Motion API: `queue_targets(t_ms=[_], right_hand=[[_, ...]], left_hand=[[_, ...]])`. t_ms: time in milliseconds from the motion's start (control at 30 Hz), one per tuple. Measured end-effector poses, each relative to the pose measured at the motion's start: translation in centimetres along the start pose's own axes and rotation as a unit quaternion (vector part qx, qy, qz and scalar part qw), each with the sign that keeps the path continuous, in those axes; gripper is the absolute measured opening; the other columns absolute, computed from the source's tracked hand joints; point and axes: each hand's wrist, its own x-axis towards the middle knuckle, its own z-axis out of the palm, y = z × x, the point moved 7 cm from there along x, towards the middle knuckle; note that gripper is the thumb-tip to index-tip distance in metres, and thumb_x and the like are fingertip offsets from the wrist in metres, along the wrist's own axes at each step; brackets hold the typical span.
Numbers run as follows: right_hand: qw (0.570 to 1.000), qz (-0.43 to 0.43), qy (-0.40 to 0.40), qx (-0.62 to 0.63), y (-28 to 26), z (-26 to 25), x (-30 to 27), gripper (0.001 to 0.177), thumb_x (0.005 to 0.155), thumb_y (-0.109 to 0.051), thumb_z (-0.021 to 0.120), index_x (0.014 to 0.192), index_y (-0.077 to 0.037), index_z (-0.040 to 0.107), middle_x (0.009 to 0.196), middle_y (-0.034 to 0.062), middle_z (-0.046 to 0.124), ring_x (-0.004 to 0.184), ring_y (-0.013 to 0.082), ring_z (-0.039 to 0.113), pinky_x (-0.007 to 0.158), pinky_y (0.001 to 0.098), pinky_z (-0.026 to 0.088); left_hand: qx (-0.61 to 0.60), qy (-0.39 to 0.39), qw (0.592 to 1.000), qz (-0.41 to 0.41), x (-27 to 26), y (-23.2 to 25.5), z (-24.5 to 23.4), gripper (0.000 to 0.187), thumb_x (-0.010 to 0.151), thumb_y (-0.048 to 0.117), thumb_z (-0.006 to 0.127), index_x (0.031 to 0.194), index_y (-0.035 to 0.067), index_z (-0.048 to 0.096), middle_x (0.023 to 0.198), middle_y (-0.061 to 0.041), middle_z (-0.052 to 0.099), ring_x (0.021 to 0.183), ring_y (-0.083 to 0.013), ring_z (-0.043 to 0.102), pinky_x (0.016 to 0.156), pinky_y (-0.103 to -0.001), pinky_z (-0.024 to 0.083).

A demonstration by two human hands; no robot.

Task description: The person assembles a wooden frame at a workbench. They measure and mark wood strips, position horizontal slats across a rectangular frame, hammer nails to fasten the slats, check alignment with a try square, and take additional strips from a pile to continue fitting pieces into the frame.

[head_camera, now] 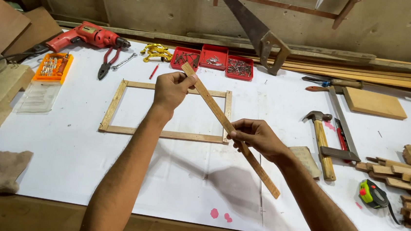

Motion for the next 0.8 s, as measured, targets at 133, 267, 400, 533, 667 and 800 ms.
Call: queue_targets(t_ms=[133, 267, 400, 533, 667, 800], right_hand=[[1.0, 0.0, -0.009, -0.01, -0.3, -0.3, 0.1, 0.035, 0.092, -0.024, 0.072, 0.12, -0.002, 0.071, 0.093, 0.0065, 0.078, 0.074, 0.0131, 0.072, 0.066, 0.0321, 0.063], [0.995, -0.005, 0.044, -0.092, -1.1, -1.5, -0.3, 0.034, 0.095, -0.025, 0.07, 0.125, -0.008, 0.071, 0.089, 0.0063, 0.075, 0.069, 0.0091, 0.065, 0.059, 0.0286, 0.057], [0.96, 0.001, 0.135, -0.247, -3.5, -3.7, -1.5, 0.037, 0.086, -0.024, 0.08, 0.121, -0.015, 0.075, 0.091, 0.002, 0.077, 0.068, 0.0076, 0.061, 0.052, 0.0269, 0.048], [0.934, 0.003, 0.162, -0.317, -2.4, -7.6, -2.0, 0.036, 0.084, -0.024, 0.084, 0.118, -0.015, 0.078, 0.089, 0.0033, 0.079, 0.071, 0.0092, 0.064, 0.059, 0.0272, 0.052], [0.893, -0.041, 0.178, -0.412, -1.3, -10.8, -2.4, 0.031, 0.087, -0.022, 0.081, 0.116, -0.015, 0.076, 0.102, 0.004, 0.078, 0.087, 0.012, 0.073, 0.075, 0.0298, 0.06], [0.87, -0.048, 0.177, -0.457, -1.2, -11.9, -2.4, 0.029, 0.088, -0.019, 0.08, 0.117, -0.019, 0.078, 0.107, 0.0044, 0.075, 0.096, 0.0162, 0.073, 0.086, 0.0329, 0.061]], left_hand=[[-0.013, 0.036, 0.999, -0.004, -0.3, 0.9, -2.5, 0.024, 0.092, 0.025, 0.075, 0.08, 0.004, 0.075, 0.074, -0.001, 0.074, 0.066, -0.0055, 0.063, 0.061, -0.022, 0.05], [-0.005, 0.052, 0.998, -0.035, -0.4, 0.4, -3.2, 0.021, 0.094, 0.024, 0.074, 0.095, 0.003, 0.07, 0.079, -0.001, 0.074, 0.066, -0.0078, 0.061, 0.057, -0.025, 0.048], [-0.005, 0.044, 0.999, 0.028, 0.4, -1.4, -2.4, 0.041, 0.085, 0.014, 0.077, 0.121, 0.009, 0.057, 0.077, -0.002, 0.071, 0.068, -0.0072, 0.065, 0.06, -0.025, 0.052], [0.112, 0.016, 0.993, 0.037, 0.1, -3.6, -0.1, 0.033, 0.089, 0.018, 0.081, 0.115, 0.005, 0.066, 0.078, -0.002, 0.072, 0.069, -0.0076, 0.064, 0.063, -0.024, 0.052], [0.164, -0.06, 0.985, 0.016, 0.3, -7.3, 3.4, 0.034, 0.089, 0.025, 0.083, 0.111, 0.005, 0.068, 0.079, -0.001, 0.074, 0.071, -0.0072, 0.067, 0.065, -0.024, 0.053], [0.157, -0.146, 0.976, -0.043, 0.1, -9.7, 7.8, 0.033, 0.092, 0.028, 0.078, 0.114, 0.006, 0.067, 0.08, 0.001, 0.077, 0.071, -0.0085, 0.068, 0.063, -0.027, 0.054]])
